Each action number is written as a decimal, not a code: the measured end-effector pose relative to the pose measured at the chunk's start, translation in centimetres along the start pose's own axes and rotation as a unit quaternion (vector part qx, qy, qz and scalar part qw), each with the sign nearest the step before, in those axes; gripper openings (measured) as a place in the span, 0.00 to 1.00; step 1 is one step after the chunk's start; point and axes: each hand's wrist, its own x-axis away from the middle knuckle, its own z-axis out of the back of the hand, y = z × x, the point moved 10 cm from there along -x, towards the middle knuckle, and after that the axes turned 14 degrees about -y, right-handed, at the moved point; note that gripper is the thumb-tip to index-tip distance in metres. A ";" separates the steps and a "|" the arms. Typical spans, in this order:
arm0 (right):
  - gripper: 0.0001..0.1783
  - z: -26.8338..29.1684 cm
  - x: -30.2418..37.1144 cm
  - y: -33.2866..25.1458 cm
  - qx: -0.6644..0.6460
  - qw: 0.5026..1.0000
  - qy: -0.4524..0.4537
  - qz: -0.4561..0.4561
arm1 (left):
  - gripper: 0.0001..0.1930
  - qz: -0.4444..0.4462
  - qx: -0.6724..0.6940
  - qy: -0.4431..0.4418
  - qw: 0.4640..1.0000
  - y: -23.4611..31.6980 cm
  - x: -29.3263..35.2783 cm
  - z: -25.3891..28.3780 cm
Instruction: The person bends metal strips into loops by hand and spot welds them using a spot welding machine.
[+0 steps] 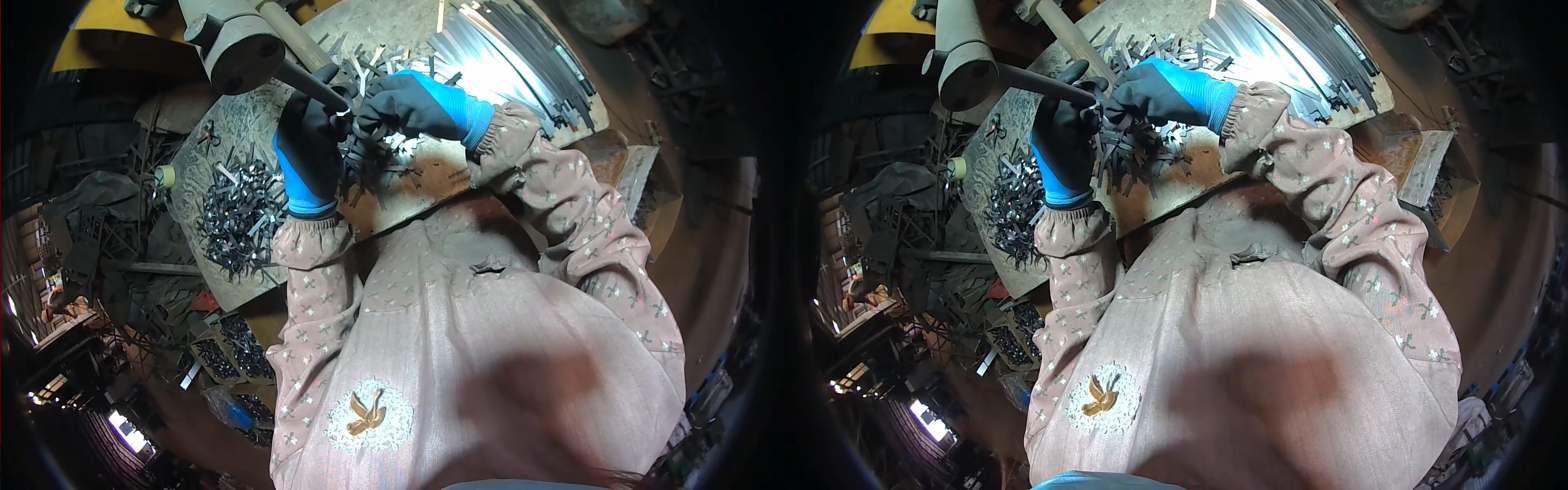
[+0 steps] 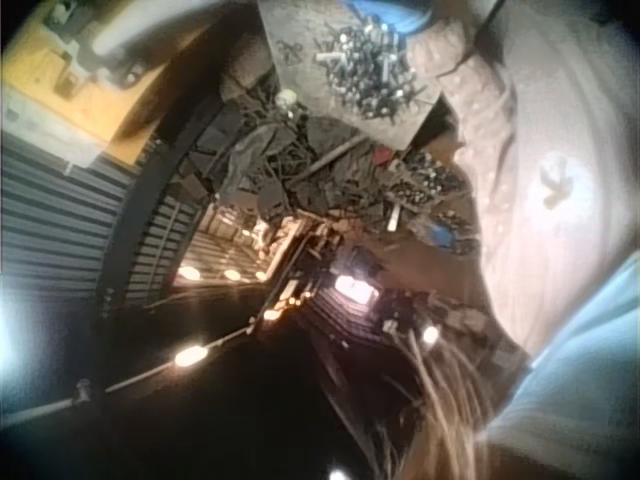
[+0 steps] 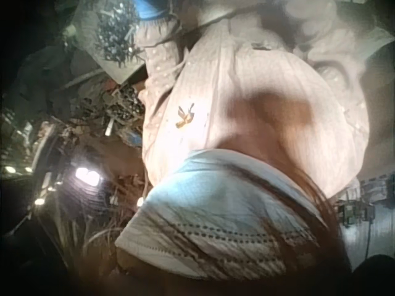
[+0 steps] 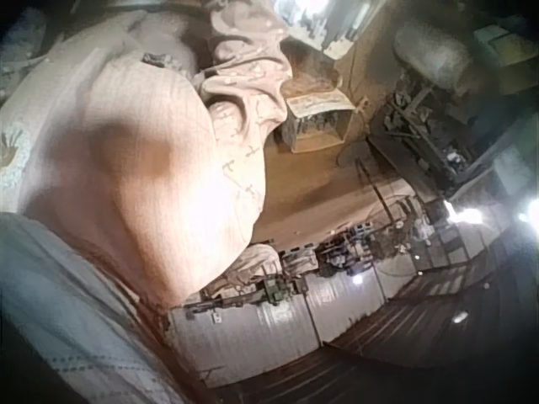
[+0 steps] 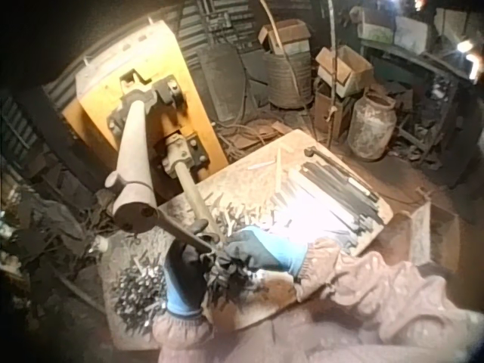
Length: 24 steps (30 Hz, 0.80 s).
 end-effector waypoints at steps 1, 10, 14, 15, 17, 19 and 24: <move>0.16 0.1 -0.2 -0.4 0.000 1.000 -0.001 0.000 | 0.20 0.000 0.001 0.001 1.000 -0.3 0.0 0.0; 0.19 0.4 -1.2 -1.4 -0.051 0.996 -0.027 -0.062 | 0.18 -0.043 -0.112 0.005 0.993 1.0 -0.1 0.6; 0.14 0.6 -0.6 -2.1 -0.009 0.990 -0.024 -0.136 | 0.12 -0.035 -0.148 0.018 0.988 0.6 -0.2 0.8; 0.14 0.3 -0.3 -2.9 -0.006 0.991 -0.024 -0.133 | 0.10 0.030 -0.039 0.029 0.998 -2.2 0.1 1.2; 0.11 -1.2 2.1 -0.6 -0.400 0.881 0.054 -0.245 | 0.09 0.092 0.071 0.048 0.992 -3.5 0.6 1.5; 0.15 -2.2 3.4 -1.5 -0.469 0.849 0.062 -0.235 | 0.09 0.044 0.018 0.079 0.996 -1.2 1.6 2.2; 0.17 -2.0 5.6 -4.9 -0.337 0.924 0.180 0.006 | 0.20 -0.041 -0.087 0.014 0.995 2.6 5.4 -0.5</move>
